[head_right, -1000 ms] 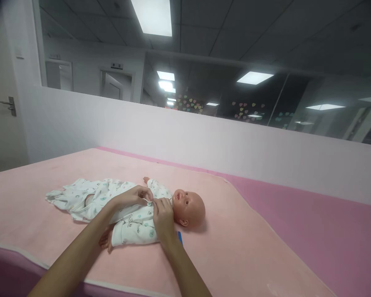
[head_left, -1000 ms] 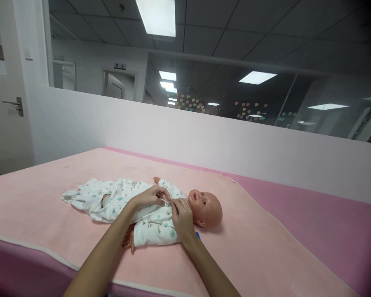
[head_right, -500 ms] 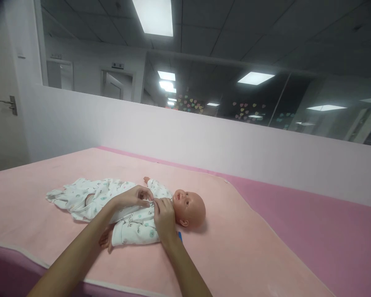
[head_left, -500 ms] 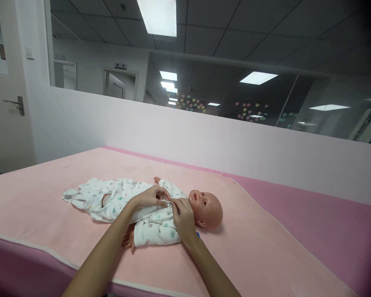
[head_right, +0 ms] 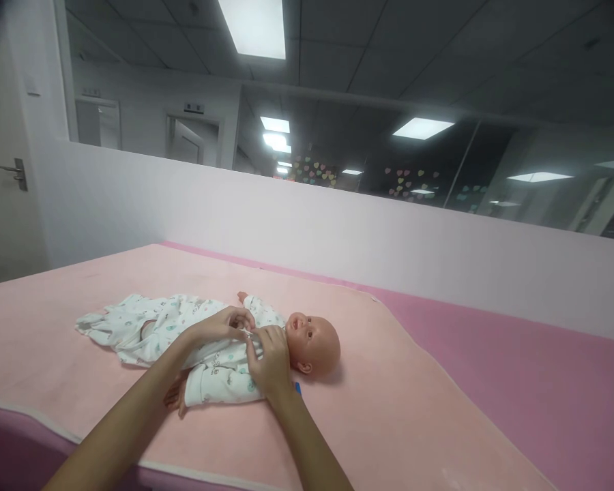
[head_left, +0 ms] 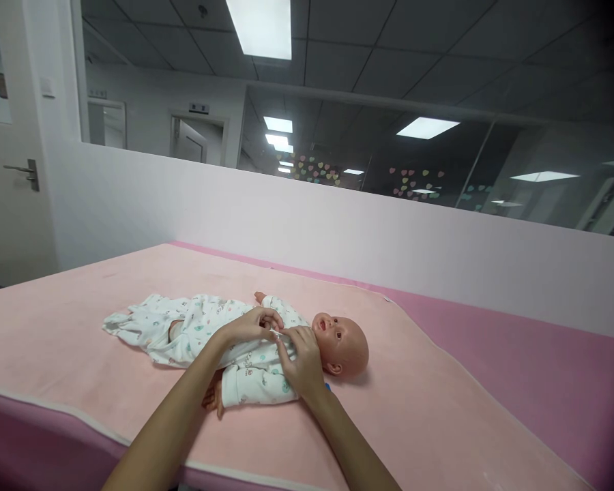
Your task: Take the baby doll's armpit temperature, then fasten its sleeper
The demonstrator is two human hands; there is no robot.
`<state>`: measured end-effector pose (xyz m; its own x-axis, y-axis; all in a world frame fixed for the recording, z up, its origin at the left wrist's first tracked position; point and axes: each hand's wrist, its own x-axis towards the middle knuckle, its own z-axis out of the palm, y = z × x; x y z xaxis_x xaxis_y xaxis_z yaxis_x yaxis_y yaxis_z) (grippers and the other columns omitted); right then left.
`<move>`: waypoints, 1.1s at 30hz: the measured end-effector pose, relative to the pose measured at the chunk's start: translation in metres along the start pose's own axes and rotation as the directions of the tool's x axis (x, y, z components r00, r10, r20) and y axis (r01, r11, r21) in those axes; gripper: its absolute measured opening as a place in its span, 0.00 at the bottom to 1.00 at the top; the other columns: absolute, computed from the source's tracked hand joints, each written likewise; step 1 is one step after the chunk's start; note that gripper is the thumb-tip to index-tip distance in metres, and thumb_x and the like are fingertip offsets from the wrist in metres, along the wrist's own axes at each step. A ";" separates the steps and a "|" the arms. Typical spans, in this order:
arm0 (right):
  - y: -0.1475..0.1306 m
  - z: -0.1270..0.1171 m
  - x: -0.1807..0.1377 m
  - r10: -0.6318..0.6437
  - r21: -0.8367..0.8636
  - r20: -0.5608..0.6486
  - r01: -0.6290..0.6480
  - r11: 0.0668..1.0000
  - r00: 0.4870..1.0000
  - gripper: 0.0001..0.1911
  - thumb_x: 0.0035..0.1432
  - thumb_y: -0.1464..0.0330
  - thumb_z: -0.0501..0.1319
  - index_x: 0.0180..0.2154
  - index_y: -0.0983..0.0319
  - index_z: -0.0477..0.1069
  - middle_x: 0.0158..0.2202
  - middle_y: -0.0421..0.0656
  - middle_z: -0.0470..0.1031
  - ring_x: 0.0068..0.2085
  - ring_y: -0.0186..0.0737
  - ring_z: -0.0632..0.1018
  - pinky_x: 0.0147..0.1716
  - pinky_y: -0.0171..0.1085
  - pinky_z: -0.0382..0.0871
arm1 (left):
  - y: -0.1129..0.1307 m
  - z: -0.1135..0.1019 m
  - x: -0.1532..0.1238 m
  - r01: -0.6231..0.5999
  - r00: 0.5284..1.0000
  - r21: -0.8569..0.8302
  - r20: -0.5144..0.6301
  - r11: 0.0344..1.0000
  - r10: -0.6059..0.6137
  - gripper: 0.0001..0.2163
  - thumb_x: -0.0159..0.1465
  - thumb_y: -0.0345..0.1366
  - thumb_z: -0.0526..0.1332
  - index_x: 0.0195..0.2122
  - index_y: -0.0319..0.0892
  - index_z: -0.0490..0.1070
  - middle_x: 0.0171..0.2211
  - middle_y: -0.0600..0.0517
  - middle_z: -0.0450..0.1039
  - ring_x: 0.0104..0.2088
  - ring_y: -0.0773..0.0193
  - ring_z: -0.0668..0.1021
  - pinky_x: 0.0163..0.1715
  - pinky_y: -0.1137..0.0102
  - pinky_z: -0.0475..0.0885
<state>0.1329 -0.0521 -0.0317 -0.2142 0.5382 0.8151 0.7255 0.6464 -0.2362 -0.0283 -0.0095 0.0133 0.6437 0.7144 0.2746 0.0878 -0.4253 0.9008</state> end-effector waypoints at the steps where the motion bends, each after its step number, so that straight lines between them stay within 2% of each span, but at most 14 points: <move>1: 0.000 0.000 0.000 -0.002 -0.001 0.002 0.002 1.000 1.000 0.06 0.55 0.68 0.54 0.35 0.60 0.68 0.31 0.43 0.69 0.35 0.40 0.68 0.35 0.39 0.61 | 0.000 0.000 0.000 0.000 1.000 -0.006 -0.006 1.000 0.000 0.09 0.47 0.31 0.63 0.32 0.38 0.71 0.24 0.55 0.66 0.23 0.72 0.65 0.23 0.76 0.59; 8: 0.004 0.003 0.001 0.029 -0.031 -0.020 -0.030 0.999 0.999 0.05 0.55 0.67 0.56 0.33 0.60 0.68 0.29 0.41 0.70 0.34 0.38 0.68 0.35 0.37 0.61 | -0.003 0.001 0.001 0.009 0.999 -0.028 -0.032 1.000 -0.010 0.08 0.49 0.27 0.59 0.31 0.37 0.71 0.21 0.55 0.67 0.24 0.70 0.69 0.25 0.75 0.62; 12: 0.005 0.004 0.001 0.021 -0.032 -0.024 -0.022 0.999 0.999 0.04 0.54 0.68 0.57 0.33 0.60 0.68 0.29 0.41 0.70 0.34 0.39 0.68 0.35 0.37 0.60 | -0.008 -0.001 0.002 0.009 1.000 -0.068 -0.016 0.998 -0.010 0.07 0.50 0.30 0.61 0.32 0.36 0.71 0.26 0.51 0.71 0.29 0.66 0.73 0.31 0.73 0.65; 16: 0.004 0.004 0.002 0.024 -0.033 -0.018 -0.024 0.999 1.000 0.05 0.53 0.68 0.58 0.34 0.60 0.68 0.29 0.41 0.69 0.34 0.38 0.68 0.34 0.37 0.60 | -0.013 -0.001 0.003 0.007 0.999 -0.081 -0.049 0.997 -0.011 0.13 0.51 0.34 0.62 0.38 0.38 0.68 0.27 0.50 0.73 0.31 0.64 0.74 0.32 0.71 0.67; 20: 0.004 0.005 0.001 0.052 -0.026 0.001 -0.052 0.998 0.999 0.04 0.52 0.70 0.58 0.33 0.60 0.69 0.28 0.40 0.69 0.32 0.38 0.67 0.34 0.37 0.59 | -0.016 0.001 0.005 -0.004 0.992 -0.023 -0.124 1.000 0.001 0.18 0.51 0.33 0.61 0.44 0.41 0.64 0.32 0.50 0.74 0.28 0.67 0.74 0.29 0.72 0.66; 26: 0.003 0.004 0.000 0.044 -0.053 0.020 -0.043 0.998 0.999 0.04 0.53 0.71 0.57 0.32 0.59 0.70 0.27 0.40 0.68 0.33 0.38 0.66 0.34 0.37 0.57 | -0.020 0.001 0.007 0.000 0.986 0.046 -0.165 0.999 0.008 0.20 0.52 0.30 0.59 0.47 0.42 0.62 0.30 0.51 0.74 0.29 0.67 0.74 0.30 0.72 0.67; 33: 0.000 0.002 0.000 0.048 -0.070 0.025 -0.046 0.996 0.999 0.06 0.56 0.70 0.54 0.32 0.59 0.70 0.27 0.41 0.67 0.33 0.38 0.66 0.34 0.37 0.57 | -0.018 0.001 0.004 0.009 0.985 0.038 -0.172 0.999 -0.002 0.21 0.52 0.31 0.59 0.49 0.41 0.61 0.30 0.51 0.74 0.31 0.65 0.75 0.32 0.71 0.67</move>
<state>0.1317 -0.0515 -0.0324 -0.1955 0.5817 0.7895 0.7788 0.5814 -0.2355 -0.0264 0.0006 -0.0020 0.5032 0.8001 0.3266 0.1225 -0.4402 0.8895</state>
